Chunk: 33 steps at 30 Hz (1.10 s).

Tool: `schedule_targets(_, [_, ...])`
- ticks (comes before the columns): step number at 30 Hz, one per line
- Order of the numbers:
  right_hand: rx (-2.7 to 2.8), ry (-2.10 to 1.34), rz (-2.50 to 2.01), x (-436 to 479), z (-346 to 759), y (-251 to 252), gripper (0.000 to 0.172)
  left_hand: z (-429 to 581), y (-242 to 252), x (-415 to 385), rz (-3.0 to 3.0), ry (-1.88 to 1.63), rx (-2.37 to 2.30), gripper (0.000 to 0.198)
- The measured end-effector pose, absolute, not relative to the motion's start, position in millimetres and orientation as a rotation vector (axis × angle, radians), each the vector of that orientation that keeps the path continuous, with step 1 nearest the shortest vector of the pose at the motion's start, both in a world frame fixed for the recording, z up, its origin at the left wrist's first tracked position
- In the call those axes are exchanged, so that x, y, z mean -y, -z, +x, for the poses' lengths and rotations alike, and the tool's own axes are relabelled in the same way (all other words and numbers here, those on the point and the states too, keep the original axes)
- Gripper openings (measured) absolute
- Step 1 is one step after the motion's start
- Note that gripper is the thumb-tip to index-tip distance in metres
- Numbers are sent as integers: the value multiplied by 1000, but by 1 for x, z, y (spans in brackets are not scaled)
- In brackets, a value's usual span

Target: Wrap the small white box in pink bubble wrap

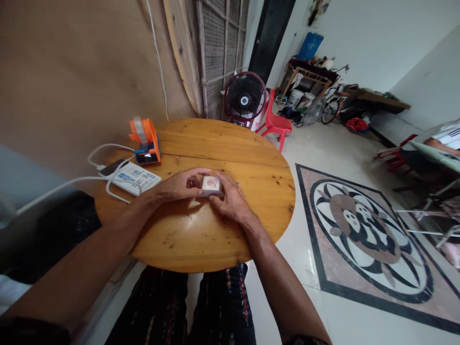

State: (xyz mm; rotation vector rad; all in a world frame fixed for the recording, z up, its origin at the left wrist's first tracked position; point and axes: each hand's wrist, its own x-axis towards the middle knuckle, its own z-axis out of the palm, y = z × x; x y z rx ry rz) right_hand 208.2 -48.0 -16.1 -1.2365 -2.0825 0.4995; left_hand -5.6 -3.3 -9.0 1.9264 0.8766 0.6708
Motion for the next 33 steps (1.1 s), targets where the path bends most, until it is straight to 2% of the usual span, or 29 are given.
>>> schedule_targets(2, [2083, -451, -1252, 49, 207, 15, 72, -7, 10, 3, 1933, -660, -901, 74])
schedule_targets(6, [2034, -402, -1267, 48, 208, 13, 71, -9, 12, 1, 1961, -648, -912, 76])
schedule_targets(11, [2047, -400, -1279, 48, 208, 14, 70, -8, 11, 2, 1994, -663, -895, 70])
schedule_targets(20, [2042, -389, -1263, 48, 205, 17, 58, -8, 8, 3, 1983, -680, -821, 51])
schedule_targets(26, [2045, -409, -1262, 46, 207, 18, 53, -7, 9, 5, 1944, -692, -800, 47])
schedule_targets(29, [2042, -417, -1257, 47, 208, 18, 58, -6, 9, 5, 1946, -684, -812, 50])
schedule_targets(33, [2028, -481, -1246, 46, 211, 19, 76, -6, 9, 5, 1955, -699, -875, 73])
